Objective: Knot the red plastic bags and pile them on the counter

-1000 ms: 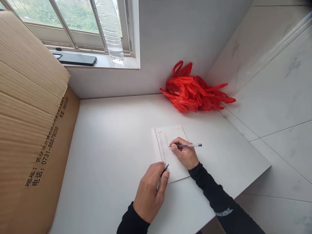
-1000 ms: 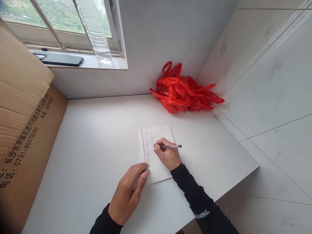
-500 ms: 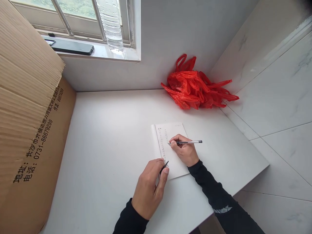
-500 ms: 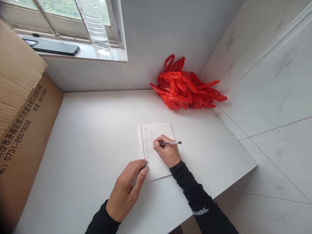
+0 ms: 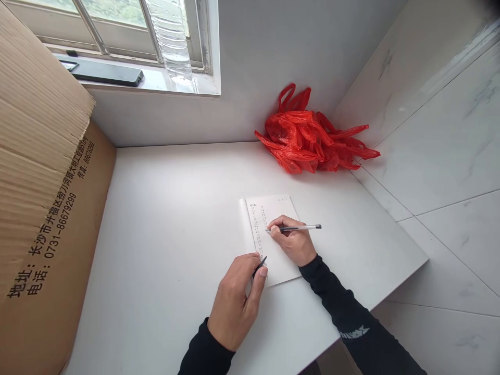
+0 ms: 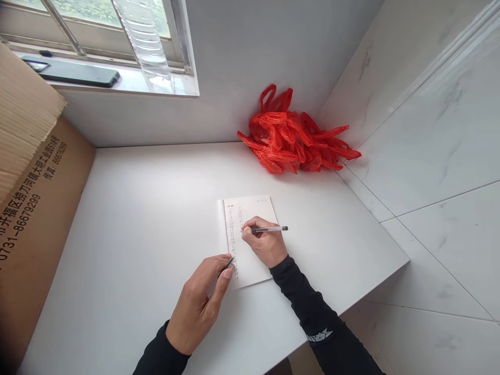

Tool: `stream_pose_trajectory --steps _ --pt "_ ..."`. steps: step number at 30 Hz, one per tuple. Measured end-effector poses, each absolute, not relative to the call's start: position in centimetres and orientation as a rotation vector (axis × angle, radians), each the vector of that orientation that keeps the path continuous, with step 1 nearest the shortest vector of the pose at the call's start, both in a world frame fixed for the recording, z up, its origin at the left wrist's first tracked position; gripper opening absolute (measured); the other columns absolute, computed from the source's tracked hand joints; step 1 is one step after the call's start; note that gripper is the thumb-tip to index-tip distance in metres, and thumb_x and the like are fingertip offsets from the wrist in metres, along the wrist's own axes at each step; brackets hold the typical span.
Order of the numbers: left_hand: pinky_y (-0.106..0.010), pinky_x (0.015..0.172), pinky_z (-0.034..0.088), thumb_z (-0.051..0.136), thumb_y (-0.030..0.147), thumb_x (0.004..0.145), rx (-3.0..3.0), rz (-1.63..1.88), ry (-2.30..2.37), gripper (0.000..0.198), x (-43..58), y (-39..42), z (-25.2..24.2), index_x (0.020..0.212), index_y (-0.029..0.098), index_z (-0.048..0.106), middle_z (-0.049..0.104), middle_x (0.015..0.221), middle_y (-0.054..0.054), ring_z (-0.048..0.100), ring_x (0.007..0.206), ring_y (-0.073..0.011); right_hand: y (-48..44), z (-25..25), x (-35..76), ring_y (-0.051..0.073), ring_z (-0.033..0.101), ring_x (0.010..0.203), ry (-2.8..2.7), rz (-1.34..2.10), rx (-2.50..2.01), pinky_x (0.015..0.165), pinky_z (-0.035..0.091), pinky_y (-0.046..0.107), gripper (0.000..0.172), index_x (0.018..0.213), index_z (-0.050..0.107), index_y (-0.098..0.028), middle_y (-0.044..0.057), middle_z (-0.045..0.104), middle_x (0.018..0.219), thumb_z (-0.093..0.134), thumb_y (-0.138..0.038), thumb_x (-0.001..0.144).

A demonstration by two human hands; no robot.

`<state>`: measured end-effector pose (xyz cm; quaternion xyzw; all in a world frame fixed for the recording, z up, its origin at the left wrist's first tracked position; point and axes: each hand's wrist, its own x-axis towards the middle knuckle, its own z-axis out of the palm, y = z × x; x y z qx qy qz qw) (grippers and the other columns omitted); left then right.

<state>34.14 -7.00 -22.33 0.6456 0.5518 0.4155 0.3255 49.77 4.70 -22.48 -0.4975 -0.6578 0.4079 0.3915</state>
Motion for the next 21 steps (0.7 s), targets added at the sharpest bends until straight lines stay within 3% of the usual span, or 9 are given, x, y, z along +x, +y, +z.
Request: stream_pose_trajectory --steps 8,21 --pt "-0.036 0.093 0.048 0.043 0.024 0.100 1.686 1.088 1.445 0.013 34.21 -7.06 -22.22 0.097 0.024 0.056 0.062 0.104 -0.005 0.056 0.113 -0.0195 4.69 -22.64 49.93 0.011 0.045 0.049 -1.626 1.059 -1.269 0.045 0.038 0.024 0.015 0.077 0.066 -0.020 -0.003 0.057 0.061 0.055 -0.028 0.083" --pt "-0.034 0.093 0.048 0.043 0.024 0.100 1.696 1.082 1.457 0.013 34.22 -6.99 -22.32 0.098 0.023 0.056 0.061 0.105 -0.005 0.056 0.113 -0.0182 4.85 -22.69 49.70 0.012 0.047 0.054 -1.634 1.032 -1.265 0.051 0.038 0.025 0.013 0.074 0.066 -0.020 -0.003 0.057 0.062 0.055 -0.025 0.081"
